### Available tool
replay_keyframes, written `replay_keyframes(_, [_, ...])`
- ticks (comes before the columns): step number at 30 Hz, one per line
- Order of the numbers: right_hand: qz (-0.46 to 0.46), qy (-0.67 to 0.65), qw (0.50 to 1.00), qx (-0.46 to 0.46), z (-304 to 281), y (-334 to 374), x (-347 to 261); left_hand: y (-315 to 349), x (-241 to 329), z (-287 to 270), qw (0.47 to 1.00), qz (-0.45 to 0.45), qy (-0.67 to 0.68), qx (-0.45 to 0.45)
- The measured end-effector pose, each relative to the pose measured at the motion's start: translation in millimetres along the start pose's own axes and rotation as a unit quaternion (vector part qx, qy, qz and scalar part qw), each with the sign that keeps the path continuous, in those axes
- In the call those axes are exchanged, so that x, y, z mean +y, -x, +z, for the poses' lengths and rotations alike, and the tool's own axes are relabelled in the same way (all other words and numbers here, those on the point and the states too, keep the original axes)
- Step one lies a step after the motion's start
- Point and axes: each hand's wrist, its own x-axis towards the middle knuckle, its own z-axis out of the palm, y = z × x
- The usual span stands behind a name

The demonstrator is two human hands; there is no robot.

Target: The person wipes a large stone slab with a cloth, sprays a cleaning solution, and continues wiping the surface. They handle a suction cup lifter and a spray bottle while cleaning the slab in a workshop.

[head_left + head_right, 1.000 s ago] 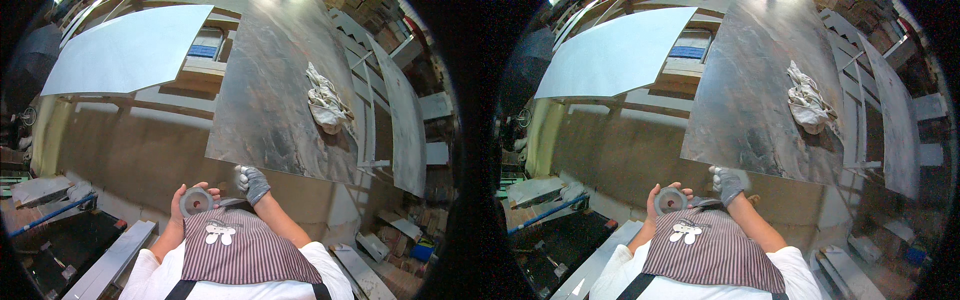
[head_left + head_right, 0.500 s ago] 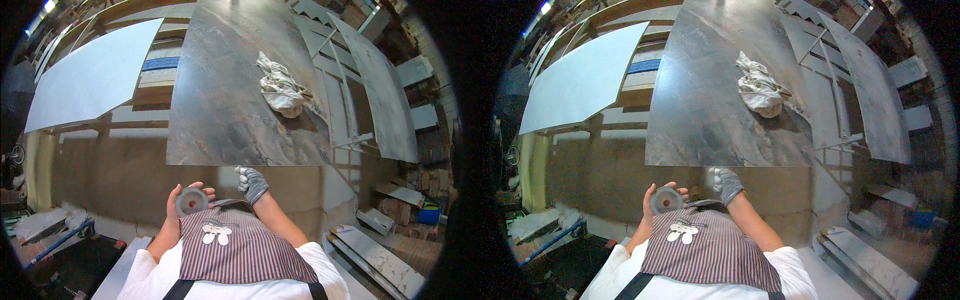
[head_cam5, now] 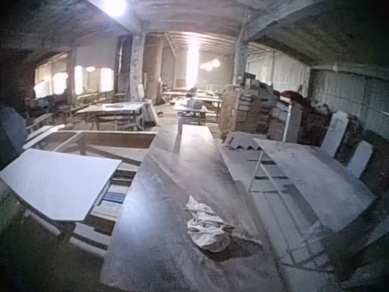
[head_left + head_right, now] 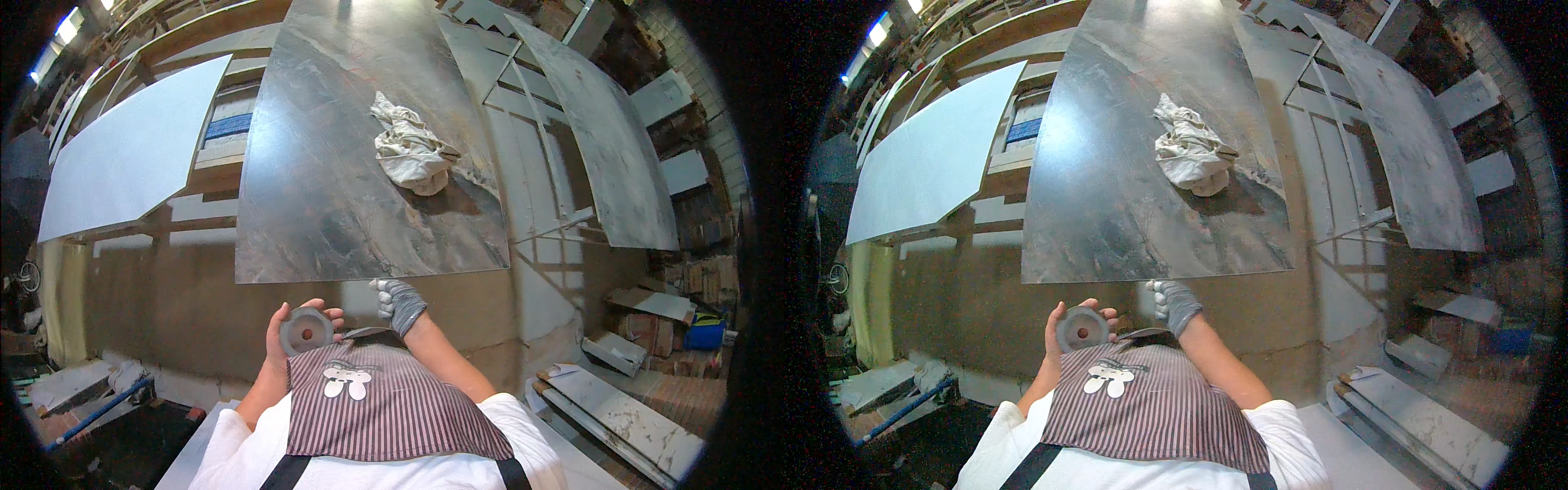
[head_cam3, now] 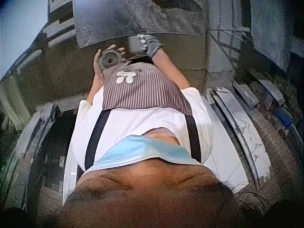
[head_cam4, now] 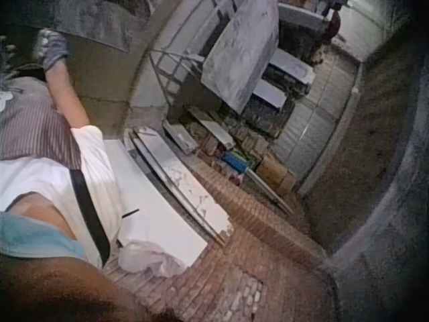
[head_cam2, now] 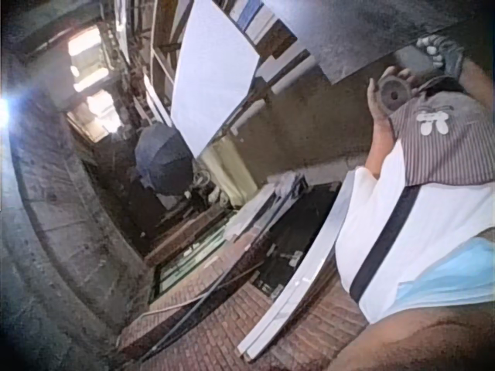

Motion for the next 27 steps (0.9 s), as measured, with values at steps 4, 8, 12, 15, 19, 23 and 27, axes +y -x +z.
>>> replay_keyframes(4, [0.022, 0.037, 0.999, 0.002, 3, 3, -8, -8, -9, 10, 1.000, 0.004, 0.010, -0.006])
replay_keyframes(8, [0.041, 0.055, 0.998, 0.003, 3, 6, -14, -12, -14, 10, 0.999, 0.031, -0.007, -0.005])
replay_keyframes(12, [0.044, 0.063, 0.997, -0.018, -1, 6, -16, -21, 9, 13, 0.992, 0.113, -0.037, -0.042])
replay_keyframes(15, [0.047, 0.062, 0.997, -0.024, -8, 7, -17, -40, 35, 17, 0.984, 0.171, -0.035, -0.043])
replay_keyframes(19, [0.055, 0.069, 0.996, -0.015, -9, 11, -25, -77, 63, 23, 0.972, 0.233, -0.008, 0.004])
replay_keyframes(23, [0.062, 0.079, 0.995, 0.004, -16, 15, -33, -115, 78, 8, 0.972, 0.235, 0.005, -0.025])
replay_keyframes(27, [0.043, 0.055, 0.998, -0.002, -32, 14, -32, -125, 82, -2, 0.971, 0.226, -0.012, -0.075])
